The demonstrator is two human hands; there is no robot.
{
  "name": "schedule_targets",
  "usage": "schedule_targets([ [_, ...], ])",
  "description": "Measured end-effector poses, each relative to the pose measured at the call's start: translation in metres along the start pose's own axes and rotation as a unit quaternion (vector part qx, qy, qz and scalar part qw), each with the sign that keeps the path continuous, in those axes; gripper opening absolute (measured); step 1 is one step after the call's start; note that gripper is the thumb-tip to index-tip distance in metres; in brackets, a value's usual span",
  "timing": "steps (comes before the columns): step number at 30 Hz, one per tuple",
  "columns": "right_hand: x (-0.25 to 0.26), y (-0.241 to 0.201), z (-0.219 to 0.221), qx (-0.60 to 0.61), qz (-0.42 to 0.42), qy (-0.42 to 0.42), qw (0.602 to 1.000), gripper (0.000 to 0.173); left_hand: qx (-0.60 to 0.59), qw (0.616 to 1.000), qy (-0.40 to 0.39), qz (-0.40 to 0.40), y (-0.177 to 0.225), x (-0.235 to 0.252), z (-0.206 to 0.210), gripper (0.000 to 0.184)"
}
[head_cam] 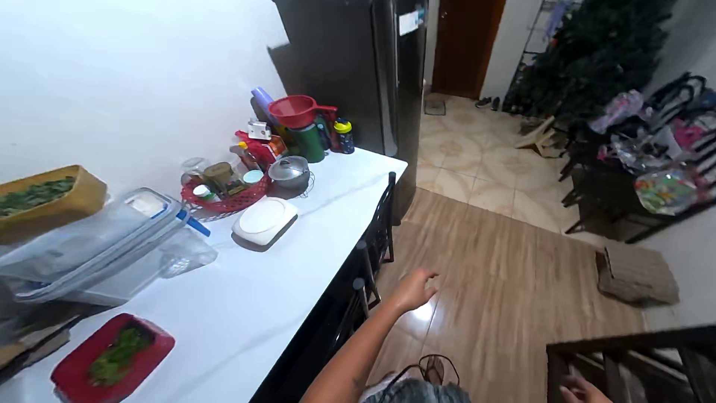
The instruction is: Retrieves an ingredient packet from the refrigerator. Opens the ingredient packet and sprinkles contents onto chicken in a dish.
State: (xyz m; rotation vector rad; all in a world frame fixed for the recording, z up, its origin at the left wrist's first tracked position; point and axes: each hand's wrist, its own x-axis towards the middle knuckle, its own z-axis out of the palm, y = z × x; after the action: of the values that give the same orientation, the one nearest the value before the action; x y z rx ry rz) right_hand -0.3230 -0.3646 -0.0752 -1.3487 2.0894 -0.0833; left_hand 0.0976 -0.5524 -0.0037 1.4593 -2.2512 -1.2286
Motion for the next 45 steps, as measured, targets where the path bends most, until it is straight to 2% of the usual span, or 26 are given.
schedule_targets([
  [3, 0.123, -0.064, -0.027, 0.029, -0.092, -0.018, 0.995, 0.041, -0.010, 0.995, 0.091, -0.043, -0.007, 0.022, -0.030, 0.046],
  [6, 0.219, -0.177, -0.058, 0.011, -0.213, -0.014, 0.977, 0.030, -0.045, 0.975, 0.196, -0.095, -0.024, 0.032, -0.051, 0.038],
  [8, 0.267, -0.265, -0.077, -0.010, -0.331, 0.015, 0.943, 0.023, -0.058, 0.954, 0.264, -0.133, -0.037, 0.036, -0.071, 0.028],
  [10, 0.307, -0.353, -0.098, -0.028, -0.430, 0.027, 0.902, 0.026, -0.076, 0.934, 0.309, -0.163, -0.051, 0.045, -0.093, 0.026],
  [13, 0.367, -0.477, -0.122, -0.007, -0.526, 0.046, 0.849, 0.035, -0.137, 0.903, 0.379, -0.150, -0.073, 0.068, -0.125, 0.033],
  [16, 0.419, -0.598, -0.144, 0.024, -0.566, 0.061, 0.822, 0.046, -0.167, 0.880, 0.424, -0.131, -0.098, 0.108, -0.160, 0.040],
  [19, 0.467, -0.704, -0.168, 0.049, -0.557, 0.073, 0.826, 0.065, -0.176, 0.879, 0.425, -0.124, -0.114, 0.154, -0.203, 0.039],
  [22, 0.512, -0.782, -0.188, 0.082, -0.529, 0.089, 0.840, 0.089, -0.184, 0.885, 0.416, -0.101, -0.121, 0.194, -0.239, 0.038],
  [24, 0.542, -0.823, -0.196, 0.118, -0.517, 0.082, 0.844, 0.099, -0.178, 0.886, 0.418, -0.093, -0.125, 0.217, -0.258, 0.037],
  [26, 0.562, -0.850, -0.198, 0.160, -0.509, 0.050, 0.844, 0.094, -0.177, 0.885, 0.420, -0.097, -0.126, 0.236, -0.271, 0.038],
  [30, 0.581, -0.876, -0.197, 0.211, -0.500, 0.016, 0.840, 0.080, -0.170, 0.884, 0.421, -0.113, -0.125, 0.265, -0.290, 0.038],
  [32, 0.598, -0.878, -0.193, 0.186, -0.526, 0.007, 0.830, 0.074, -0.165, 0.878, 0.432, -0.124, -0.121, 0.275, -0.293, 0.037],
  [36, 0.616, -0.870, -0.192, 0.157, -0.545, -0.004, 0.824, 0.076, -0.171, 0.873, 0.437, -0.133, -0.110, 0.304, -0.302, 0.035],
  [40, 0.606, -0.838, -0.208, 0.165, -0.548, 0.008, 0.820, 0.091, -0.176, 0.862, 0.451, -0.151, -0.100, 0.336, -0.318, 0.034],
  [45, 0.629, -0.734, -0.275, 0.216, -0.567, 0.022, 0.794, 0.098, -0.151, 0.855, 0.462, -0.184, -0.117, 0.380, -0.330, 0.032],
])
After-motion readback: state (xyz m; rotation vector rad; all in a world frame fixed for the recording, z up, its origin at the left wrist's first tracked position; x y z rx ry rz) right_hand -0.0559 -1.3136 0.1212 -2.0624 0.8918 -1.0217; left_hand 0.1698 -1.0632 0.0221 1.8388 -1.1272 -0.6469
